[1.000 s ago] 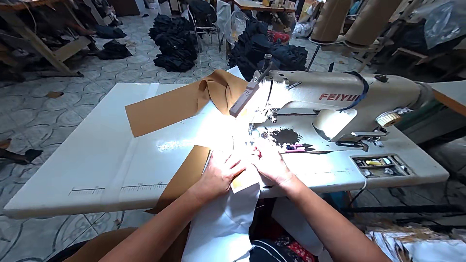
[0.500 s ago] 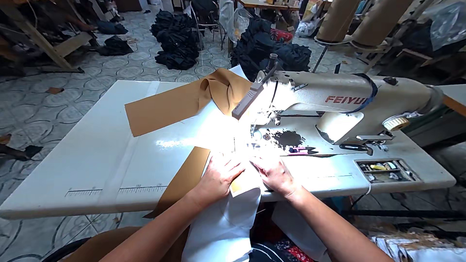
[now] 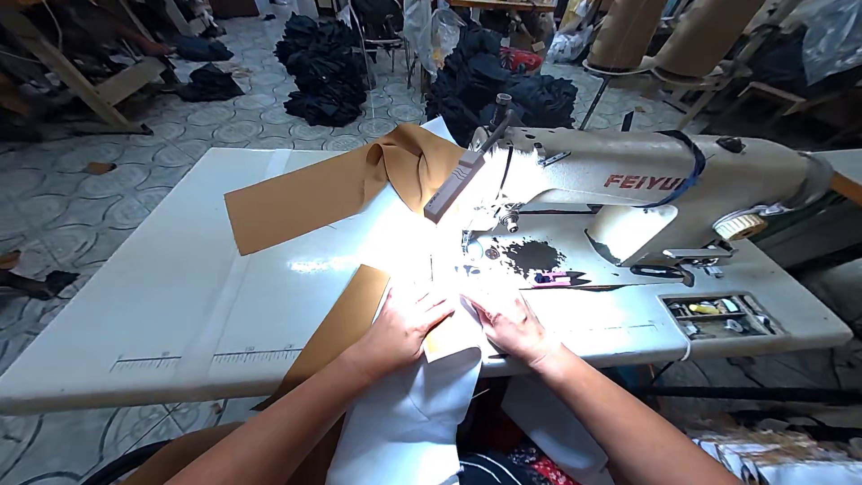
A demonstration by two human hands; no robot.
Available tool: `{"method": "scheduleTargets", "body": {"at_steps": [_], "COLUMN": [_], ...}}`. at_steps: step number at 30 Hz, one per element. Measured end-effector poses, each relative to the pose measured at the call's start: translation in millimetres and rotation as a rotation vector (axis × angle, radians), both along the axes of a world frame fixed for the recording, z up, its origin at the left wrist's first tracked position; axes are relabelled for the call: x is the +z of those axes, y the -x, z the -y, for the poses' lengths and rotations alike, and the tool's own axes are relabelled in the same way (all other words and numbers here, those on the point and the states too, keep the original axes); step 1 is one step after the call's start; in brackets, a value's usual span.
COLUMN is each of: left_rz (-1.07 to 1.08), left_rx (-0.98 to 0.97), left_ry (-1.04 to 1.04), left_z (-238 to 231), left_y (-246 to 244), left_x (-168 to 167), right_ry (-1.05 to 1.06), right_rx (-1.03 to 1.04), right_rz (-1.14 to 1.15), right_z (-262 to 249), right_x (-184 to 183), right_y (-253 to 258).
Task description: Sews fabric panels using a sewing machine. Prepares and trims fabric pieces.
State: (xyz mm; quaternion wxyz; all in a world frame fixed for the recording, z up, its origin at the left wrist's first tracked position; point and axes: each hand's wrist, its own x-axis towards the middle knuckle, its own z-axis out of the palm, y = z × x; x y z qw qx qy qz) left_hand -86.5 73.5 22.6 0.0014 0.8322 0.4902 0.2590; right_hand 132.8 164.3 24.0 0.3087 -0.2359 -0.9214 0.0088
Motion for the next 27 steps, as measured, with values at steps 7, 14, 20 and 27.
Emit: {"method": "scheduleTargets", "body": {"at_steps": [7,14,20,27], "left_rz": [-0.029,-0.09,-0.118,-0.12], "left_rx": [-0.081,-0.105,-0.098,-0.09], "left_ry": [0.322,0.387,0.405,0.426], "left_z": [-40,-75,-88,-92], "left_y": [8,13,16,18], "left_x": [19,25,25,25], "right_ry": [0.324,0.383,0.499,0.561], "right_rx": [-0.141,-0.233,-0.281,-0.325], "right_rz": [0.224,0.289,0.367,0.335], "right_z": [-21,-43,-49,-56], "right_x": [23,37,50,46], "right_y": [5,16,22,25]}}
